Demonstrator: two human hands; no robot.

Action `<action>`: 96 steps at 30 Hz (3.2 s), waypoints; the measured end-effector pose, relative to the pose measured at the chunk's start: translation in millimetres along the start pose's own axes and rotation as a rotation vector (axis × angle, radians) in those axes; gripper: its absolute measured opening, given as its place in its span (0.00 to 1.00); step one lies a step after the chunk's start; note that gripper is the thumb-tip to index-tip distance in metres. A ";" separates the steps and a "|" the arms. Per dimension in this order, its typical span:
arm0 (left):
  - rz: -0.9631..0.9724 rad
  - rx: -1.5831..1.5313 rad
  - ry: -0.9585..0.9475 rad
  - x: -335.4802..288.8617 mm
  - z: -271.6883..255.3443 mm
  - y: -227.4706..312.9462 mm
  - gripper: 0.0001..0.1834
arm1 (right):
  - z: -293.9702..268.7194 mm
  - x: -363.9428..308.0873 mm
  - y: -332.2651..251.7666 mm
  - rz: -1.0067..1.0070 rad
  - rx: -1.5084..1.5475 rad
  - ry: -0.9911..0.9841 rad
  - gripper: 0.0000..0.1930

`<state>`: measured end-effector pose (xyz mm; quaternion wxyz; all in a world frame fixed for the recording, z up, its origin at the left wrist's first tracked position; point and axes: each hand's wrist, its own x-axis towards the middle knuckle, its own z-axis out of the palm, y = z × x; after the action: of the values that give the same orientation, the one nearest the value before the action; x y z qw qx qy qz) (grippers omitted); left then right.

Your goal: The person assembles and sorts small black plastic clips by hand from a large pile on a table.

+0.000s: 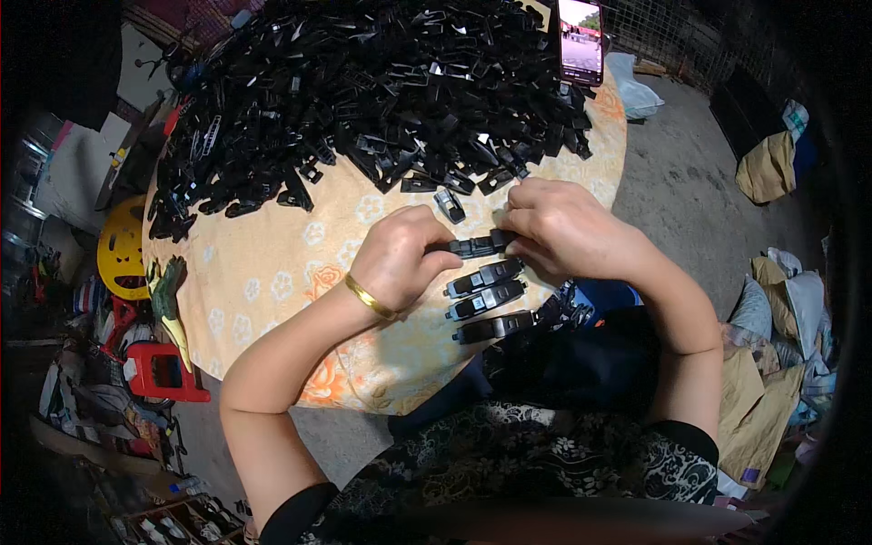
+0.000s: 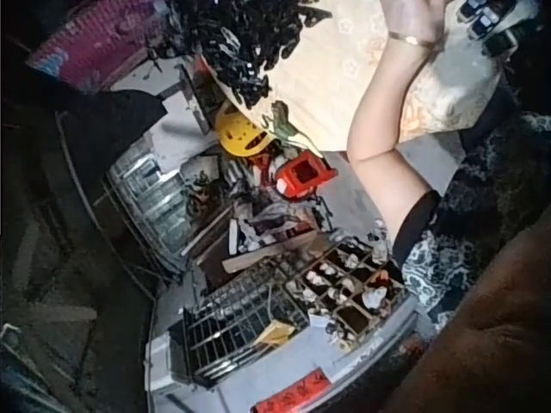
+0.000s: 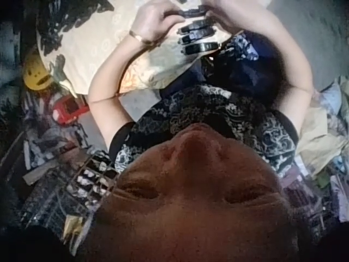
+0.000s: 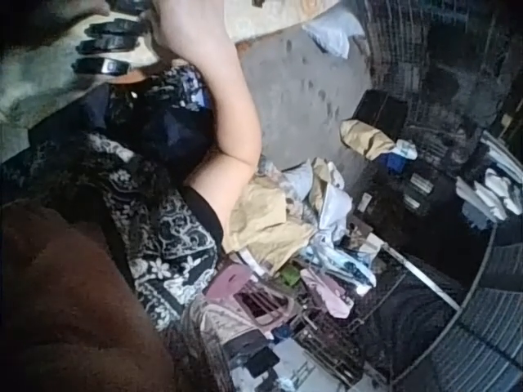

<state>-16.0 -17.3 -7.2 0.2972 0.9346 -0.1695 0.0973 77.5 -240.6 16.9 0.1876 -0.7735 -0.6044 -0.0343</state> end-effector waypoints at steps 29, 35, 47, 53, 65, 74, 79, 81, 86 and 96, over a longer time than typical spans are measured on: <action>0.154 0.489 0.272 25.5 -35.6 -91.2 0.26 | 46.9 34.2 16.7 -0.032 0.175 0.176 0.15; 0.027 0.539 0.213 22.6 -34.5 -69.9 0.24 | 38.4 32.9 19.8 0.021 0.216 0.060 0.12; -0.116 0.552 0.294 9.9 -29.1 -51.1 0.25 | 25.3 15.7 5.9 0.045 0.182 0.163 0.10; 0.136 0.274 0.264 9.2 -17.4 -15.4 0.15 | 17.2 3.8 14.6 0.227 0.275 -0.042 0.13; 0.108 0.017 0.036 2.3 -0.6 -0.1 0.16 | 13.3 -2.9 26.1 0.262 0.321 -0.026 0.15; -0.079 0.011 0.106 3.6 0.2 -4.7 0.20 | 8.2 -8.2 29.0 0.238 0.066 -0.022 0.17; -0.056 -0.047 0.000 4.6 -15.4 -6.0 0.18 | 20.3 -4.0 24.2 0.141 0.162 0.138 0.13; 0.020 -0.090 -0.084 8.7 -18.5 -12.4 0.24 | 26.9 -2.6 21.3 0.081 0.285 0.107 0.13; 0.122 0.129 -0.160 11.6 -24.6 -17.7 0.22 | 22.3 0.8 16.8 -0.046 0.400 -0.099 0.13; 0.104 0.093 0.100 6.2 5.6 -7.5 0.12 | 24.8 5.1 5.9 0.112 0.181 0.216 0.13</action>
<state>-7.1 -16.4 -13.9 0.2560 0.9313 -0.1982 0.1671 80.2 -228.8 -6.1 0.3221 -0.7779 -0.5370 -0.0524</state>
